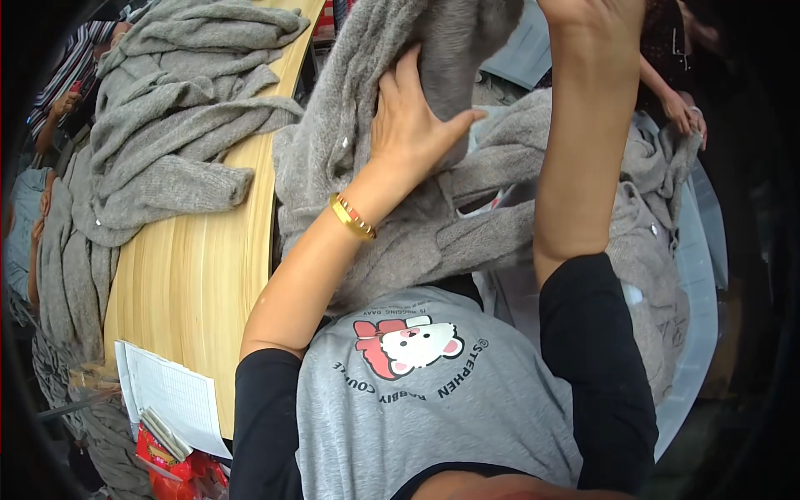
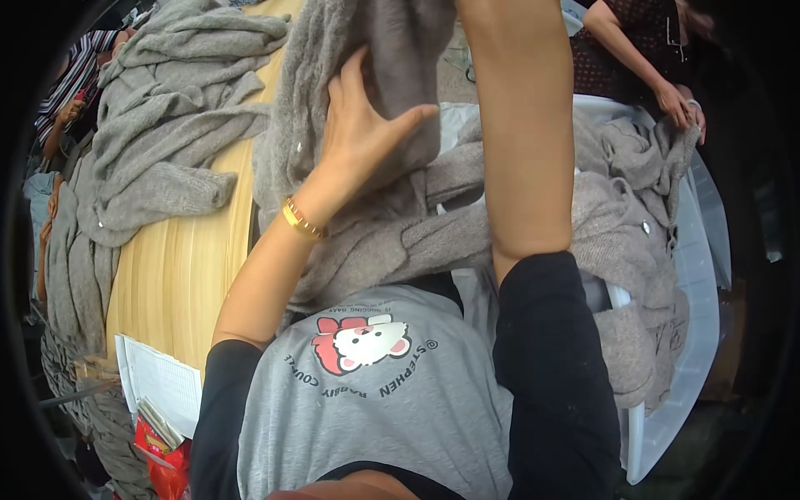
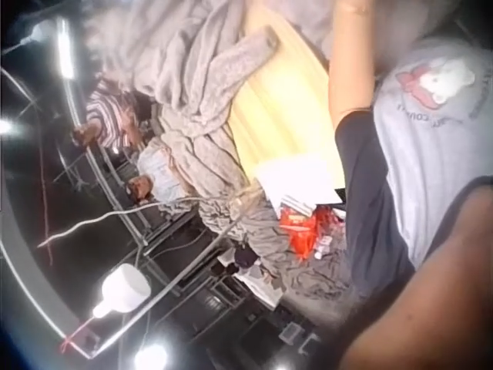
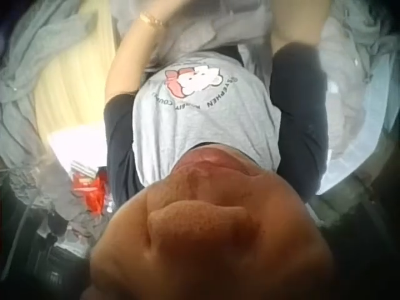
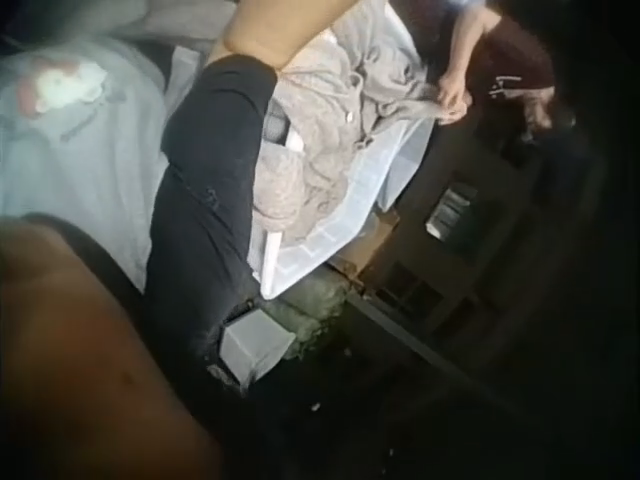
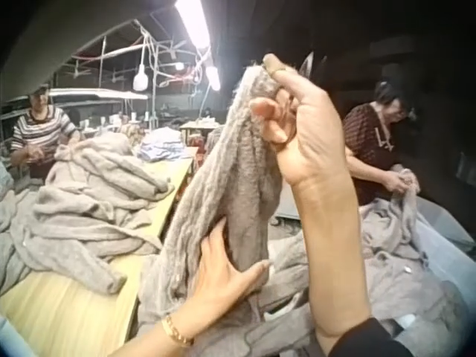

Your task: Inspecting a grey fuzzy sweater and using thread snips to trim excess threads near decorative silver elements.

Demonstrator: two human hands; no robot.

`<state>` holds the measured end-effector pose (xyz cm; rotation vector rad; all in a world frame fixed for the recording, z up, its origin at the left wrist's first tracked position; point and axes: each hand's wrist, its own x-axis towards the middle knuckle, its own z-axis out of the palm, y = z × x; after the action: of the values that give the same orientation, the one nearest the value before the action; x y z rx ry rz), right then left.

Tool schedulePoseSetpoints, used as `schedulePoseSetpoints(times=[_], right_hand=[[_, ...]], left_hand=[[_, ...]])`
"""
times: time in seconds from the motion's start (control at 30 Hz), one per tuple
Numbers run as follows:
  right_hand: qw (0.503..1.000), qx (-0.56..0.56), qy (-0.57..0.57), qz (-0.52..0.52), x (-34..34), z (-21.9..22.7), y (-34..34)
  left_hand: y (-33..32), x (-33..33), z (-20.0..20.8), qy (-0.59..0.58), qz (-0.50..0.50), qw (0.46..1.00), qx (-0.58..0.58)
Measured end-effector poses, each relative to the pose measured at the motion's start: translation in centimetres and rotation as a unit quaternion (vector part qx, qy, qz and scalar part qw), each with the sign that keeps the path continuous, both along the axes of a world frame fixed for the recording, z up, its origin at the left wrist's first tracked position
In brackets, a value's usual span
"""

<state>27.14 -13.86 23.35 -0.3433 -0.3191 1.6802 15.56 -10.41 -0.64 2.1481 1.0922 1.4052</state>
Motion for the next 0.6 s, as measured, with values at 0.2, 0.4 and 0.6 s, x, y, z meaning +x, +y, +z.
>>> schedulePoseSetpoints(times=[0.2,0.4,0.6], right_hand=[[0.774,0.455,-0.324,-0.299,-0.3,-2.4,-0.4],[0.755,0.363,-0.374,-0.398,-0.4,-3.3,-2.2],[0.738,0.177,-0.485,-0.434,2.9,-8.8,-2.8]], left_hand=[[1.4,3.2,3.4,0.035,-0.045,0.997,-0.049],[1.9,-2.0,4.3,-0.262,-0.351,0.851,-0.289],[-3.3,-16.7,4.0,-0.113,-0.515,0.728,-0.438]])
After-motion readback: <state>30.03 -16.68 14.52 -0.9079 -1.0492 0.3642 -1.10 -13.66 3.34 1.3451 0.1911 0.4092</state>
